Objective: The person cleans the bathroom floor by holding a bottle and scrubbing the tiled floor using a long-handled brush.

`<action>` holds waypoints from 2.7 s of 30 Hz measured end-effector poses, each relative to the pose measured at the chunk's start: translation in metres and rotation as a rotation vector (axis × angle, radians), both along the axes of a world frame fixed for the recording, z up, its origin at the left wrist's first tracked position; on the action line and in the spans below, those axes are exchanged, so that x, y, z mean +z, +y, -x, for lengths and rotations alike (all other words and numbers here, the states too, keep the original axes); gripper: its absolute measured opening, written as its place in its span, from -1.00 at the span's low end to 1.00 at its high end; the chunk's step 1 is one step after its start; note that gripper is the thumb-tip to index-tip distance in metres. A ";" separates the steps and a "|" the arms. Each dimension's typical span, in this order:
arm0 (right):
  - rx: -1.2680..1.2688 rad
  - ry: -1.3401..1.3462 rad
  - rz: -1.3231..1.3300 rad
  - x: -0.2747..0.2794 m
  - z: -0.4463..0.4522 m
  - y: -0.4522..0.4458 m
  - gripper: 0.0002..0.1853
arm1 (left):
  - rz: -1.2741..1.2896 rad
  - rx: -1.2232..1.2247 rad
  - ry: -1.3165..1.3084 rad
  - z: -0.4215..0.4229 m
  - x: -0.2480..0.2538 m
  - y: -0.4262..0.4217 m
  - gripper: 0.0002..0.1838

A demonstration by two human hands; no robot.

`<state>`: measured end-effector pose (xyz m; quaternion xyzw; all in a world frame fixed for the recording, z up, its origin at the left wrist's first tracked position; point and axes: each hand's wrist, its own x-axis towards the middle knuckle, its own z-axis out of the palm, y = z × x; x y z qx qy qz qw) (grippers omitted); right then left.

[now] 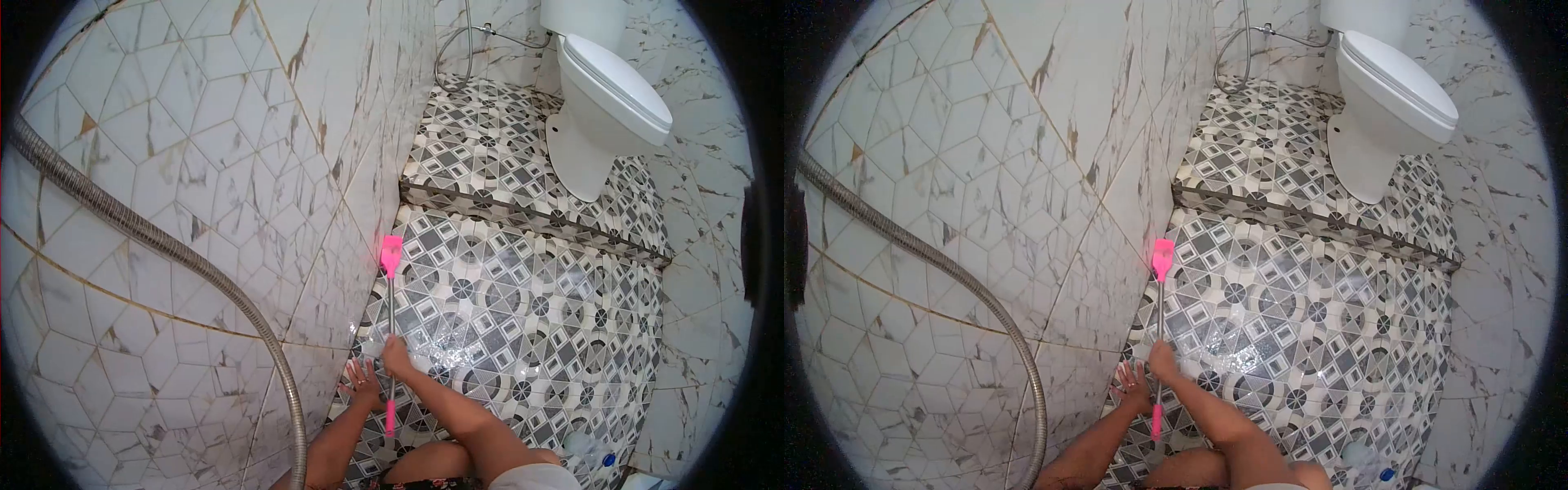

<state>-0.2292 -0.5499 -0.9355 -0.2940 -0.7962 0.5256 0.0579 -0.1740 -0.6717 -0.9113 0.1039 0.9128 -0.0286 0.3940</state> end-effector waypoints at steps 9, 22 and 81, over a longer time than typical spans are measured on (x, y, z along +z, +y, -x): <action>0.376 0.175 -0.425 -0.031 0.058 0.035 -0.81 | -0.120 -0.022 -0.038 -0.002 0.024 -0.005 0.67; 0.173 -0.081 0.152 0.003 0.048 0.030 -0.58 | -0.048 0.018 -0.016 -0.002 0.018 -0.002 0.70; 0.318 -0.542 -0.710 0.015 -0.235 0.377 -0.76 | 0.191 -0.087 -0.032 0.001 0.008 0.009 0.80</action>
